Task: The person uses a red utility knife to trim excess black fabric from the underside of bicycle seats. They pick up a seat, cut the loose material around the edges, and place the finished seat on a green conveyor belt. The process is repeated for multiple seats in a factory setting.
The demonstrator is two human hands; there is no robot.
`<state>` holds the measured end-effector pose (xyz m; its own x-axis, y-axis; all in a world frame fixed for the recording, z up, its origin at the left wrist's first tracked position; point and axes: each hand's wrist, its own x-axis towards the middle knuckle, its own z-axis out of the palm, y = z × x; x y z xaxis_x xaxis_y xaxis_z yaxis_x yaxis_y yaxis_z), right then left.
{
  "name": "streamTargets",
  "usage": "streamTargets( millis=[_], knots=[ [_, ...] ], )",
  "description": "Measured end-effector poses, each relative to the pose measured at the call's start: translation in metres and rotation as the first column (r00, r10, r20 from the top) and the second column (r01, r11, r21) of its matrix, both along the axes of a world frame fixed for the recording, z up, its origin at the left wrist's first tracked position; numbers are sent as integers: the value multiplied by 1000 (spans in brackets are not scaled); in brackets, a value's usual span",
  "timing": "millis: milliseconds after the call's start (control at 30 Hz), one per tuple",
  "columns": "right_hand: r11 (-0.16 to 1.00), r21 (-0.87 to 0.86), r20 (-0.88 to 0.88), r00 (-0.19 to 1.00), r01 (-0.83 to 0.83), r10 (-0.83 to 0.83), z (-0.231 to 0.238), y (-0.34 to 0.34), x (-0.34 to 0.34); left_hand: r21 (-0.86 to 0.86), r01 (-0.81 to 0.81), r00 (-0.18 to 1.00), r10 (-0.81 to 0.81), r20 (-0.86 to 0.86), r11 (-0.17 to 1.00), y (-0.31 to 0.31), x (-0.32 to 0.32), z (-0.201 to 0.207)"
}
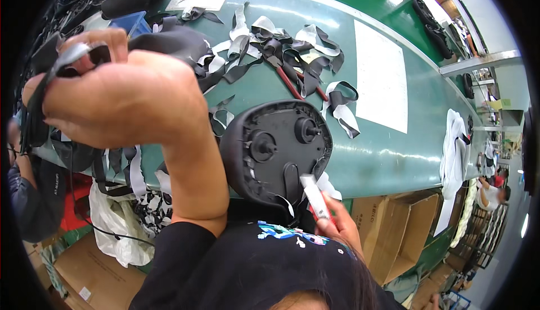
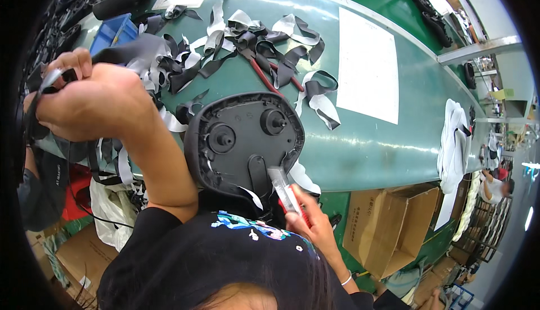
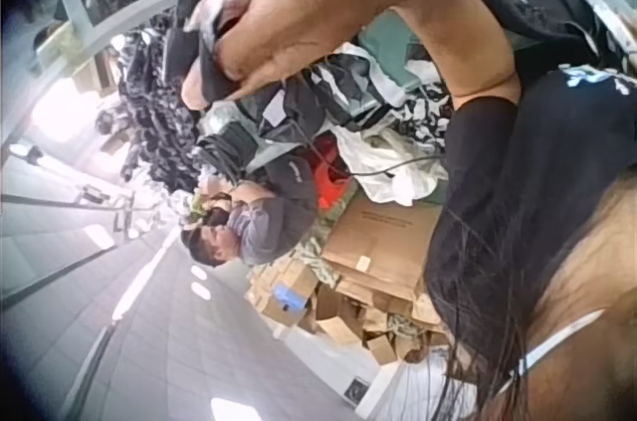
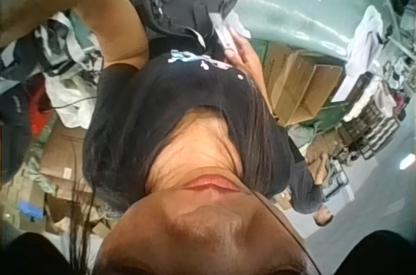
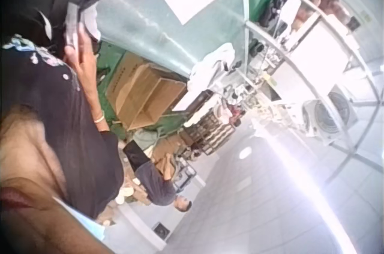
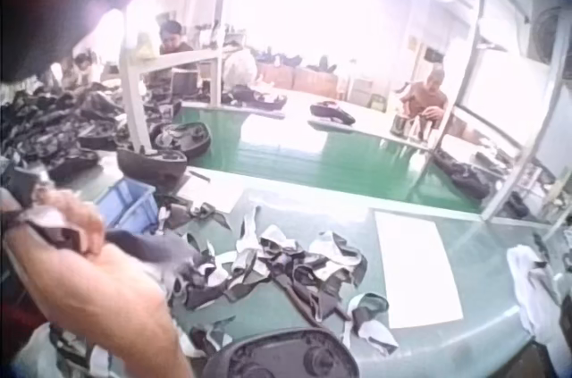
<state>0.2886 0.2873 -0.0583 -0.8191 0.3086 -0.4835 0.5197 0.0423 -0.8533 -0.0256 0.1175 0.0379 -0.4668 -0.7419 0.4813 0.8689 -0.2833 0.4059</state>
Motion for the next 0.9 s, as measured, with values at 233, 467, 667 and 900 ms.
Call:
streamTargets(
  millis=[233, 467, 667, 900],
  knots=[
    [969, 22, -409, 887, 244, -214, -37, 8, -98, -950, 279, 881, 432, 195, -139, -8, 12, -108],
    [988, 33, -578, 809, 149, -103, -5, 73, -167, -157, 971, 137, -116, 984, -179, -18, -25, -129],
    [824, 17, -620, 653, 566, -435, -20, 261, -197, 97, 856, 228, -540, 810, 507, 96, -73, -106],
    [708, -282, -555, 492, 647, -671, -75, 441, -276, -798, 538, 768, -234, 597, -272, 250, 13, -152]
  ],
)
